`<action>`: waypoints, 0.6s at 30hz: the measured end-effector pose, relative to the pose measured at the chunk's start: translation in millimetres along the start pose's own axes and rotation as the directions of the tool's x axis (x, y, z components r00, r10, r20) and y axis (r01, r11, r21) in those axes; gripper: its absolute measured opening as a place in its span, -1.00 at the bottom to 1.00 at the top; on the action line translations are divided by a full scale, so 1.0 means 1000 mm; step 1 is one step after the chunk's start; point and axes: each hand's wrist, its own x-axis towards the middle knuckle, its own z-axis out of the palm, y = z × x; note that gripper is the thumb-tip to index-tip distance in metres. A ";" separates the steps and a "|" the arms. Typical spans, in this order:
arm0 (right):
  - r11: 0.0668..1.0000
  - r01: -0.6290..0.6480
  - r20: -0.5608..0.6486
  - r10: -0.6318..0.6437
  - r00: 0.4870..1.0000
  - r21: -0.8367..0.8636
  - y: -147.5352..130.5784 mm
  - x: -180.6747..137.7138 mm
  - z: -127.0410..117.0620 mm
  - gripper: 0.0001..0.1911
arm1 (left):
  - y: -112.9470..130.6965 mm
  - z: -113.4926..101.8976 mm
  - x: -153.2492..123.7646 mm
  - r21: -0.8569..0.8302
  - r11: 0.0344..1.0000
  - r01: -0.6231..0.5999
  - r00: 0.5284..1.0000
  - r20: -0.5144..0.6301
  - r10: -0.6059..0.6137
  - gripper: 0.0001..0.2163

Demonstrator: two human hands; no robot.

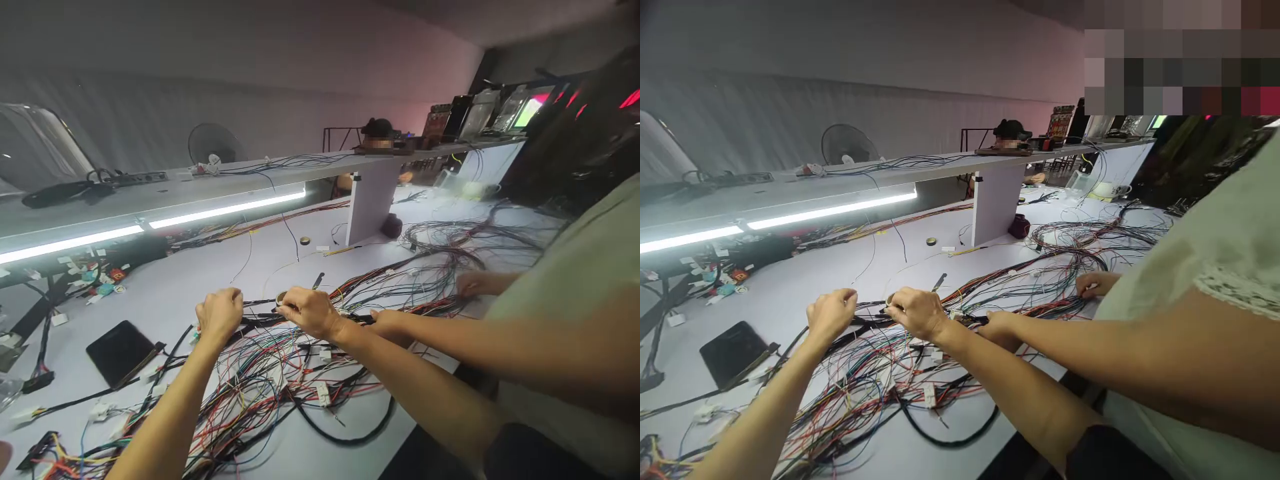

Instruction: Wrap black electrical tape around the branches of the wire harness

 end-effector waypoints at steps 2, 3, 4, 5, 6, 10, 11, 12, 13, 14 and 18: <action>0.999 -0.029 0.023 0.029 0.999 -0.032 0.002 0.013 0.004 -0.74 | -0.001 0.004 -0.006 0.027 1.000 0.009 1.000 0.016 -0.010 -0.60; 0.998 -0.041 0.037 0.043 0.998 -0.040 0.003 0.018 0.006 -0.74 | -0.001 0.007 -0.007 0.042 0.999 0.014 1.000 0.015 -0.015 -0.60; 0.998 -0.052 0.048 0.054 0.997 -0.044 0.004 0.023 0.008 -0.73 | -0.002 0.009 -0.006 0.058 0.998 0.019 1.000 0.011 -0.020 -0.59; 0.997 -0.061 0.053 0.064 0.997 -0.047 0.005 0.028 0.010 -0.73 | -0.003 0.011 -0.005 0.074 0.997 0.023 1.000 0.006 -0.023 -0.57; 0.997 -0.068 0.053 0.070 0.996 -0.047 0.005 0.032 0.012 -0.73 | -0.004 0.013 -0.003 0.090 0.996 0.021 1.000 0.005 -0.022 -0.57; 0.997 -0.063 0.050 0.065 0.997 -0.037 0.009 0.043 0.016 -0.75 | -0.008 0.017 0.002 0.134 0.991 0.024 0.997 0.067 -0.034 -0.57; 0.998 -0.057 0.050 0.059 0.997 -0.035 0.010 0.045 0.016 -0.76 | -0.008 0.019 0.004 0.135 0.990 0.046 0.994 0.088 -0.058 -0.56; 0.998 -0.052 0.051 0.054 0.997 -0.036 0.011 0.047 0.017 -0.76 | -0.008 0.021 0.005 0.129 0.989 0.075 0.990 0.108 -0.089 -0.54; 0.998 -0.050 0.052 0.052 0.997 -0.040 0.012 0.050 0.018 -0.76 | -0.008 0.024 0.008 0.118 0.987 0.107 0.984 0.127 -0.122 -0.51; 0.998 -0.051 0.054 0.054 0.997 -0.046 0.012 0.052 0.020 -0.75 | -0.007 0.027 0.011 0.100 0.985 0.139 0.978 0.142 -0.152 -0.48; 0.996 -0.067 0.094 0.073 0.993 -0.066 0.016 0.062 0.028 -0.72 | -0.004 0.039 0.035 0.017 0.956 0.292 0.945 0.151 -0.291 -0.41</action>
